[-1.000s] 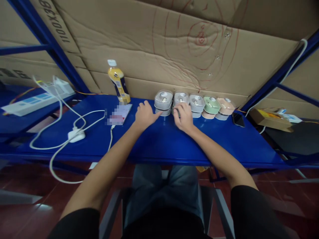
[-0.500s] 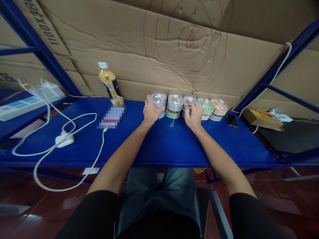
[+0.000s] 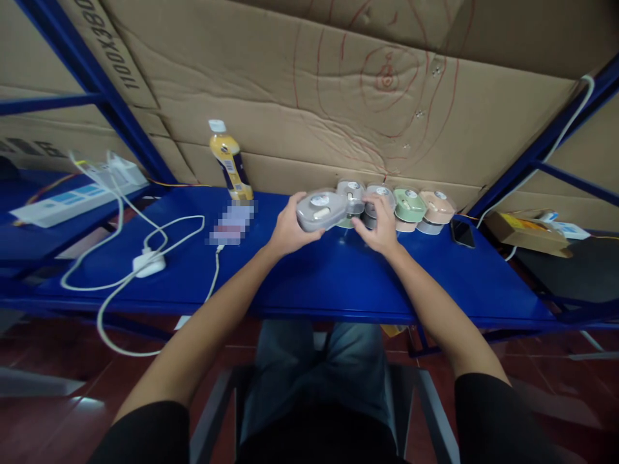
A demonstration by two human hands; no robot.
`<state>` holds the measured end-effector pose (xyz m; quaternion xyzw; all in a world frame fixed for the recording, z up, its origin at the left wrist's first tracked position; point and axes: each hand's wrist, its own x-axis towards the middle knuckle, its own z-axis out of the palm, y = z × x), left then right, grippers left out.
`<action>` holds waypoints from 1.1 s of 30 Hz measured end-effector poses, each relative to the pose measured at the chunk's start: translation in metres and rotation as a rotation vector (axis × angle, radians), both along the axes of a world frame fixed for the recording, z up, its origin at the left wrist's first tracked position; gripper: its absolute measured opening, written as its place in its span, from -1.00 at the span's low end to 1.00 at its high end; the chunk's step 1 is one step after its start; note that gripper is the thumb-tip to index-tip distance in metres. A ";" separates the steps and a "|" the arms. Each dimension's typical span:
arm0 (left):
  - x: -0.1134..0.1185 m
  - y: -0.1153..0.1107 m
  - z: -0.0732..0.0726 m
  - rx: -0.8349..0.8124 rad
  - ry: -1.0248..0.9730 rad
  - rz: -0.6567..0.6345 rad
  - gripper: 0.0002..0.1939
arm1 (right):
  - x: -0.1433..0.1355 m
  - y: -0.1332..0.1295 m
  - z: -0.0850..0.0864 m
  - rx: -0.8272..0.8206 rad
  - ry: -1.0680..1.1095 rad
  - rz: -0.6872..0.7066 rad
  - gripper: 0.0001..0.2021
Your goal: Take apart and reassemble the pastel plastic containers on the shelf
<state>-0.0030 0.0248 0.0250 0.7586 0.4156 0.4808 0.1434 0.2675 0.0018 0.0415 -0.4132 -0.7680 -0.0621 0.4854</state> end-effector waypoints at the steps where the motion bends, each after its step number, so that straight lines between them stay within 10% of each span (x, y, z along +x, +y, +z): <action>1: -0.003 -0.005 -0.001 -0.035 0.027 -0.093 0.00 | -0.003 -0.004 0.001 -0.044 -0.058 0.072 -0.32; 4: -0.006 -0.016 -0.004 -0.156 0.095 -0.337 0.00 | -0.012 -0.016 0.001 -0.194 -0.247 0.239 0.10; 9: 0.002 -0.024 -0.014 -0.264 0.137 -0.533 0.06 | -0.022 -0.034 -0.008 -0.318 -0.402 0.316 0.05; 20: 0.001 -0.036 -0.029 -0.211 0.169 -0.444 0.15 | -0.018 -0.039 -0.013 -0.388 -0.324 0.267 -0.20; 26: -0.009 -0.032 -0.027 -0.048 0.354 -0.434 -0.44 | 0.045 -0.023 -0.007 -0.544 -0.152 0.152 -0.24; 33: -0.007 -0.030 -0.026 -0.061 0.339 -0.435 -0.55 | 0.085 -0.012 -0.010 -0.726 -0.172 0.035 -0.11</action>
